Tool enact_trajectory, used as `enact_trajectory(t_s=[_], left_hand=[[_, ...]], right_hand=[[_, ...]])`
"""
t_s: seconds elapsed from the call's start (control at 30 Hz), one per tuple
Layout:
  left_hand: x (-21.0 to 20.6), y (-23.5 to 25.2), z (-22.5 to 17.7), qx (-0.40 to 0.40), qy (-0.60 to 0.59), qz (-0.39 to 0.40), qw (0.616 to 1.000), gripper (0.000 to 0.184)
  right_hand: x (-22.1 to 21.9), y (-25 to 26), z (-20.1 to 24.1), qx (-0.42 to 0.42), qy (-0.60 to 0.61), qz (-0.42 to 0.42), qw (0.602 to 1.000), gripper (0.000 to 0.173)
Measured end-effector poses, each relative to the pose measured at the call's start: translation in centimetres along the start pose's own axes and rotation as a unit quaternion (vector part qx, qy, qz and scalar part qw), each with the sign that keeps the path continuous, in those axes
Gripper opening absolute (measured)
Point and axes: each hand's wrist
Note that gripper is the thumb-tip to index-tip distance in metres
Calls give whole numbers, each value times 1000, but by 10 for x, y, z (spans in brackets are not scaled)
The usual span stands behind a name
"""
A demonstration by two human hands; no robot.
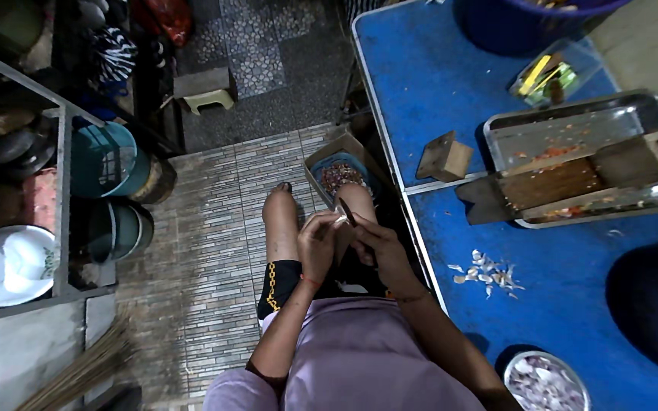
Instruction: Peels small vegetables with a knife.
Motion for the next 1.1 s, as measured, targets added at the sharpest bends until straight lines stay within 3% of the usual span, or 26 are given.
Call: enact_trajectory(t_s=[0.1, 0.27, 0.4, 0.57, 0.7, 0.93, 1.1], left_hand=[[0, 2, 0, 109, -102, 40, 988, 17], [-4, 3, -2, 274, -273, 54, 921, 22], [1, 6, 2, 285, -292, 90, 908, 31], [7, 8, 2, 278, -236, 104, 925, 20], [10, 11, -2, 258, -212, 133, 933, 24], [11, 13, -1, 297, -237, 108, 919, 23], [16, 17, 11, 346, -286, 55, 892, 23]], right_hand=[[6, 5, -3, -42, 77, 14, 996, 36], [11, 8, -6, -69, 143, 49, 986, 34], [13, 9, -8, -63, 132, 50, 988, 36], [12, 10, -9, -48, 100, 24, 994, 36], [12, 11, -8, -44, 90, 16, 995, 37], [12, 10, -12, -59, 137, 40, 988, 34], [14, 6, -1, 18, 151, 52, 987, 29]])
Point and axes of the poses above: each hand's wrist, its own y-axis towards the middle knuckle, its own x-axis out of the back of the hand, z = x × y, and after that the axes turned 14 degrees about y, right-handed
